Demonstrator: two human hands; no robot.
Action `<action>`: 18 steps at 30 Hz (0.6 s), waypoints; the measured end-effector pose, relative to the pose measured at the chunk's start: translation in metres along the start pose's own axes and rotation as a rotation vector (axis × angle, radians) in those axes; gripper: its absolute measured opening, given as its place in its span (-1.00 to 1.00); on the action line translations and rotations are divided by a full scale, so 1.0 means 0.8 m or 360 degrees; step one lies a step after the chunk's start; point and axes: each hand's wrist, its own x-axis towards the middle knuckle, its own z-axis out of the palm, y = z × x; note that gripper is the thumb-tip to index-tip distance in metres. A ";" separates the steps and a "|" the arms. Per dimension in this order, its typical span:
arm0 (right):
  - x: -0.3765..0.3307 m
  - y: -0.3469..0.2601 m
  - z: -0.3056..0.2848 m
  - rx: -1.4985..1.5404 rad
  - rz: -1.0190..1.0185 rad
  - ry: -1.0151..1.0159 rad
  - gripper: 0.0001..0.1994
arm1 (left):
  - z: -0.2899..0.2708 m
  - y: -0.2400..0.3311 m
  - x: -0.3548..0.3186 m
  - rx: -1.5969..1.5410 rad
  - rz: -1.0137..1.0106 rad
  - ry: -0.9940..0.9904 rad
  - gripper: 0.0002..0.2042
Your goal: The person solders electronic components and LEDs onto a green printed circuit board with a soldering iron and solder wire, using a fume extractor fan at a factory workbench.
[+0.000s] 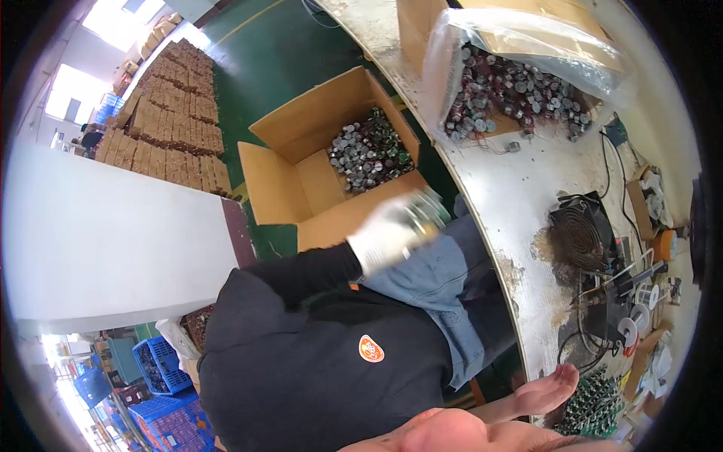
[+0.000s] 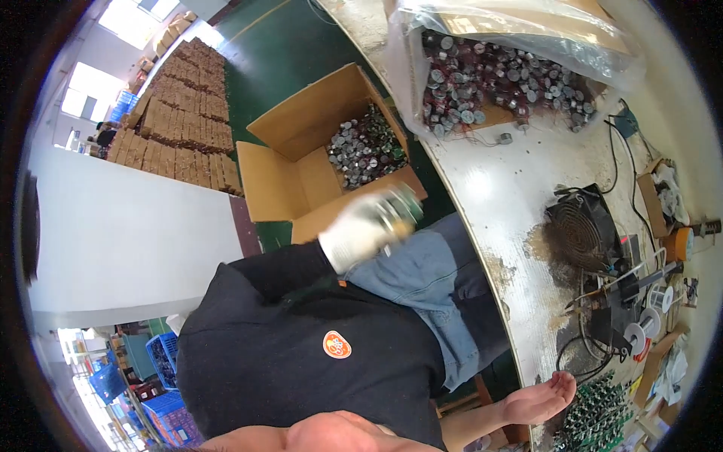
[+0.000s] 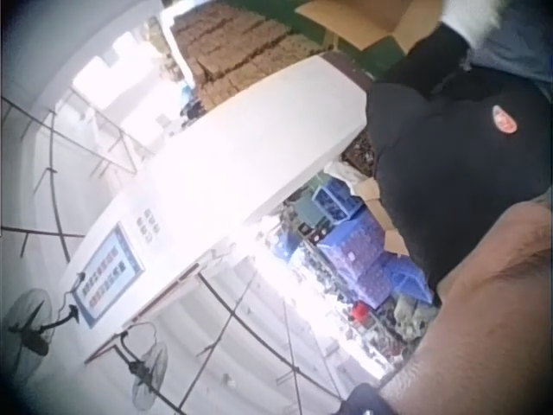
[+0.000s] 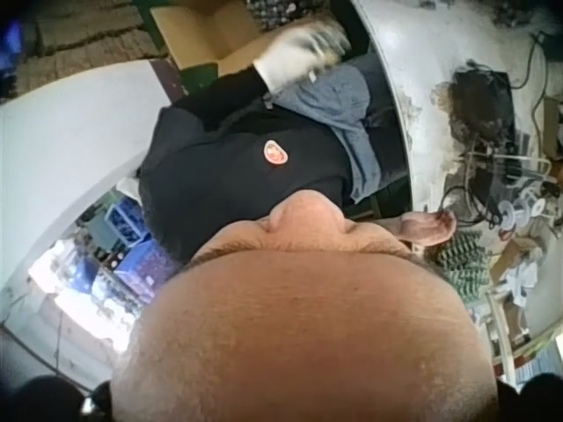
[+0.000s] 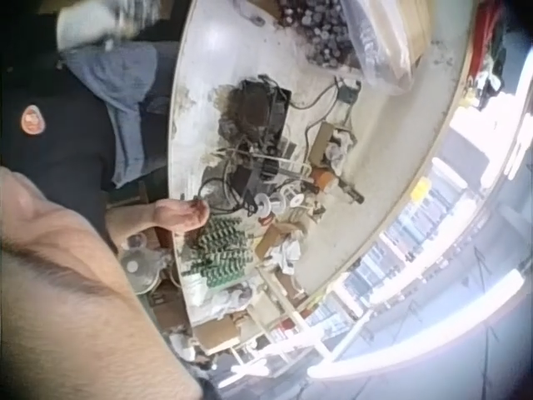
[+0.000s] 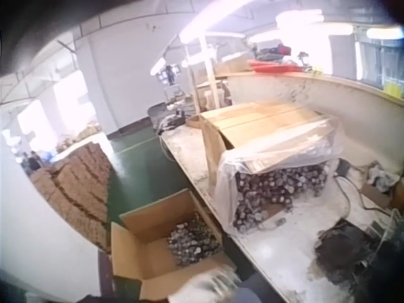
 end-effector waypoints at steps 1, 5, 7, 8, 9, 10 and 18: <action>-0.001 0.003 0.002 0.0013 0.0015 0.0008 -0.60 | -0.026 0.025 0.006 0.0245 -0.0287 0.0337 -0.77; 0.001 0.012 0.011 0.0066 0.0094 0.0012 -0.69 | -0.176 -0.032 0.047 -0.0425 0.0162 0.1115 -0.89; 0.007 0.005 0.029 0.0056 0.0199 0.0002 -0.75 | -0.297 -0.088 0.066 -0.0671 0.0107 0.1393 -0.90; 0.007 0.002 0.028 0.0014 0.0185 0.0010 -0.75 | -0.291 -0.086 0.087 -0.1146 0.0024 0.1568 -0.91; 0.009 0.003 0.028 0.0041 0.0197 -0.0004 -0.78 | -0.354 -0.110 0.092 -0.1223 0.0057 0.1625 -0.92; 0.007 -0.003 0.019 -0.0017 0.0163 0.0036 -0.81 | -0.340 -0.112 0.112 -0.1329 0.0055 0.1667 -0.93; -0.004 -0.003 0.023 -0.0294 0.0066 0.0014 -0.92 | -0.446 -0.236 0.108 0.0139 -0.1021 0.1938 -0.54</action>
